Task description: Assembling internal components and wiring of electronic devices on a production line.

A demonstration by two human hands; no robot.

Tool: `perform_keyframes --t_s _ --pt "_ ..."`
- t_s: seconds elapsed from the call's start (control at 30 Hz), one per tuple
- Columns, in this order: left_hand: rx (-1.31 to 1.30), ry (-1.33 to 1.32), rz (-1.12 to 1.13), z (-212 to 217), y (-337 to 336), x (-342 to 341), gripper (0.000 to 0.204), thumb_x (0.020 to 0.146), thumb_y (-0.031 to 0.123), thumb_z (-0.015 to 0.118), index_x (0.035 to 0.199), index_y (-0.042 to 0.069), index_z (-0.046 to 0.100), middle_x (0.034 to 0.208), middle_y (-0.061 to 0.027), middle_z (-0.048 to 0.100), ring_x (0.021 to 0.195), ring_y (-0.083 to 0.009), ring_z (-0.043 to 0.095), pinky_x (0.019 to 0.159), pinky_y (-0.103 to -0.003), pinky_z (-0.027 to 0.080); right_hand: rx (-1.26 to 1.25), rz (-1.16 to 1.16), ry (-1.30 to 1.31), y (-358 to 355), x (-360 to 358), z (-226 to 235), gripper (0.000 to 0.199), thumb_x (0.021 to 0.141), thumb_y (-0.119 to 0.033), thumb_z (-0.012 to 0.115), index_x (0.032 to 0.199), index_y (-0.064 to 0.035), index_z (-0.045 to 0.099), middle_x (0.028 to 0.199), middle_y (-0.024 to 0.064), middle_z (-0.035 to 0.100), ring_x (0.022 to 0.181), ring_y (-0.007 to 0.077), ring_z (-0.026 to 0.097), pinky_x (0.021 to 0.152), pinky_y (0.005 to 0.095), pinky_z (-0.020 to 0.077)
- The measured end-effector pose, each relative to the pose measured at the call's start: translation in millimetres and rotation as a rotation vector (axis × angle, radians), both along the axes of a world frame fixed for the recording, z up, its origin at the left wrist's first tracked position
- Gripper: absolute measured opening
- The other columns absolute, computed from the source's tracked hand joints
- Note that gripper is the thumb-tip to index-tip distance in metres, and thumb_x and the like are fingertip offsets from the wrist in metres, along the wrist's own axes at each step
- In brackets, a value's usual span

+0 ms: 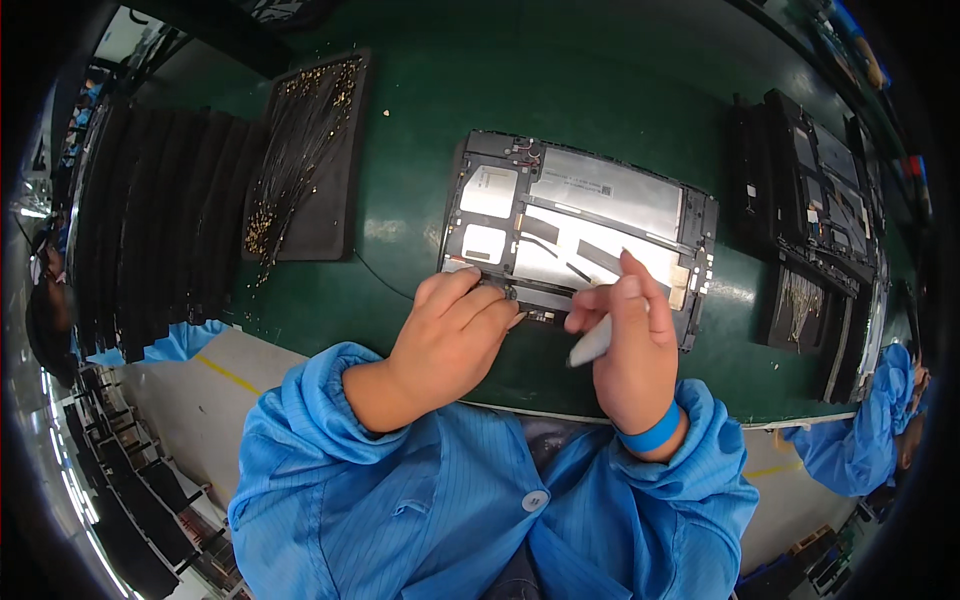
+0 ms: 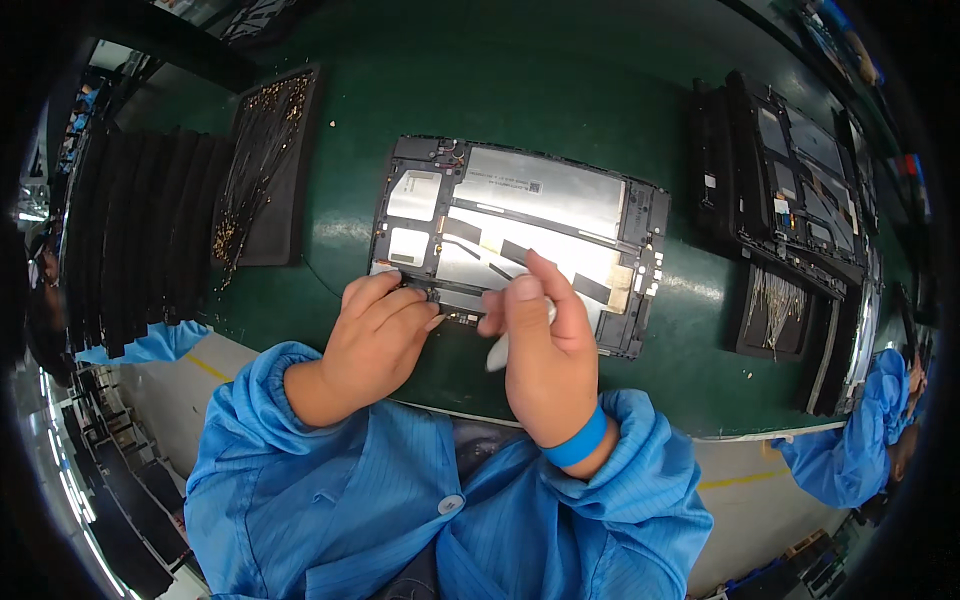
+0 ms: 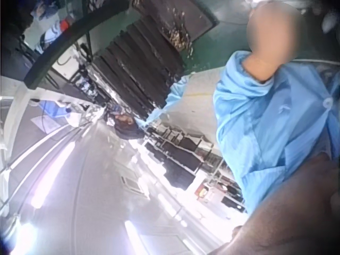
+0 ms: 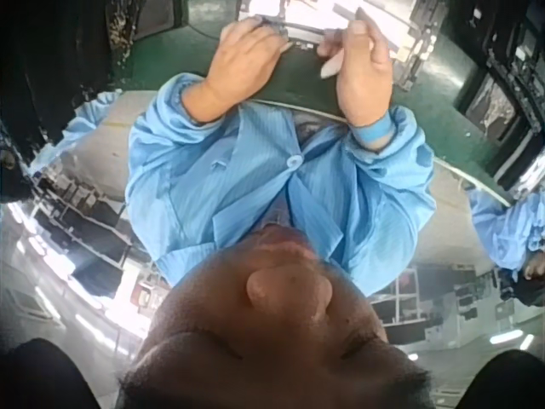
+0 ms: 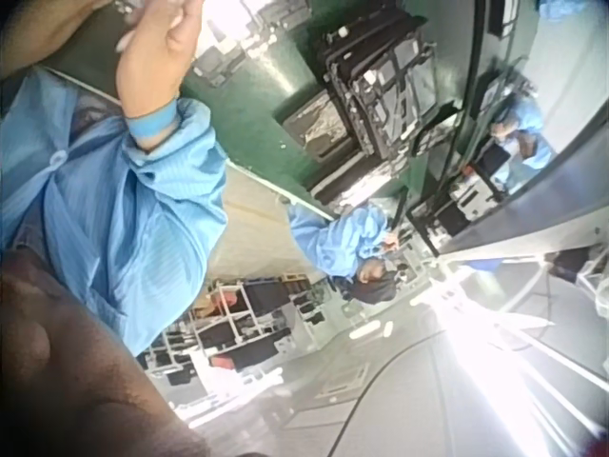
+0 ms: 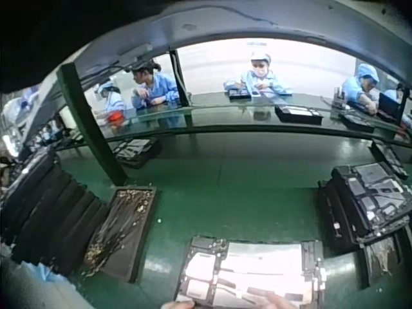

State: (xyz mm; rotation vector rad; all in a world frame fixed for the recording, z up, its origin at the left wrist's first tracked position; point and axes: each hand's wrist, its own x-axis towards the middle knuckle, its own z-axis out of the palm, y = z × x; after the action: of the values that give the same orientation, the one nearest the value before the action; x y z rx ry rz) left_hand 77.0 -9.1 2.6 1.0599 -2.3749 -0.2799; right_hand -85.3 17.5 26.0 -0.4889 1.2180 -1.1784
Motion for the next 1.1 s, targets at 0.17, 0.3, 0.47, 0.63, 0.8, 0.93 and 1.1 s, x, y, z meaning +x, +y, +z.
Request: perform_keyframes --t_s 0.17,0.3,0.47,0.63,0.8,0.93,1.1 --pt "0.023 0.002 -0.001 -0.2 2.0 -1.5 0.018 0.063 0.009 0.061 0.081 0.006 0.056 0.082 -0.004 0.053 0.085 -0.0227 0.047 0.073 -0.033 0.036 -0.476 -0.138 0.424 1.4 9.1 -22.4 0.03 0.087 -0.022 0.037 0.107 0.0001 0.038 0.085 0.0122 0.057 0.074 0.0131 0.051 0.07 0.0255 0.0405" --pt "0.024 0.008 0.003 0.0 2.0 -2.2 0.018 0.064 0.009 0.061 0.081 0.006 0.056 0.083 -0.004 0.053 0.086 -0.0223 0.047 0.074 -0.033 0.036 -0.608 -0.082 0.641 2.7 11.4 -29.9 0.03 0.089 -0.027 0.027 0.106 -0.0031 0.034 0.084 0.0138 0.057 0.073 0.0162 0.052 0.071 0.0289 0.0406" --pt "0.013 0.001 0.005 -1.7 2.2 -2.1 0.018 0.064 0.009 0.06 0.081 0.006 0.056 0.083 -0.0037 0.053 0.086 -0.022 0.047 0.074 -0.033 0.035 -0.668 -0.084 0.64 1.4 11.7 -36.7 0.028 0.088 -0.024 0.034 0.105 -0.0027 0.035 0.084 0.0146 0.057 0.073 0.0167 0.054 0.069 0.0281 0.0416" --pt "0.026 0.005 0.004 -1.3 1.3 -2.0 0.025 0.059 0.007 0.065 0.082 0.006 0.057 0.084 -0.0054 0.054 0.086 -0.0251 0.047 0.074 -0.036 0.036 -0.705 -0.051 0.66 -0.8 12.1 -37.9 0.028 0.086 -0.021 0.04 0.105 -0.0015 0.036 0.085 0.0154 0.058 0.074 0.0179 0.056 0.067 0.0273 0.0434" --pt "0.029 -0.019 -0.008 1.6 1.5 0.3 0.022 0.062 0.007 0.061 0.083 0.006 0.057 0.086 -0.0052 0.053 0.089 -0.0246 0.046 0.076 -0.036 0.036 -0.679 0.176 0.957 -6.5 9.6 -17.3 0.013 0.077 -0.014 0.053 0.084 -0.0025 0.051 0.078 0.0118 0.057 0.065 0.0238 0.056 0.063 0.0304 0.0445" --pt "0.0 -0.081 0.005 2.2 2.3 3.4 0.02 0.064 0.011 0.059 0.083 0.006 0.057 0.087 -0.0048 0.053 0.092 -0.0249 0.045 0.078 -0.035 0.034 -0.902 0.296 1.043 -18.4 18.5 -4.1 0.009 0.07 -0.011 0.057 0.074 -0.004 0.054 0.072 0.011 0.056 0.062 0.0278 0.053 0.061 0.0338 0.0438" --pt "0.495 0.242 0.467 19.7 20.8 18.1 0.016 0.075 0.021 0.057 0.08 0.005 0.056 0.079 -0.005 0.054 0.074 -0.0194 0.05 0.063 -0.03 0.04 -0.686 0.117 0.845 -15.1 11.4 -25.3 0.018 0.078 -0.015 0.051 0.088 -0.0008 0.047 0.068 0.0114 0.057 0.061 0.0243 0.055 0.059 0.0312 0.0441"
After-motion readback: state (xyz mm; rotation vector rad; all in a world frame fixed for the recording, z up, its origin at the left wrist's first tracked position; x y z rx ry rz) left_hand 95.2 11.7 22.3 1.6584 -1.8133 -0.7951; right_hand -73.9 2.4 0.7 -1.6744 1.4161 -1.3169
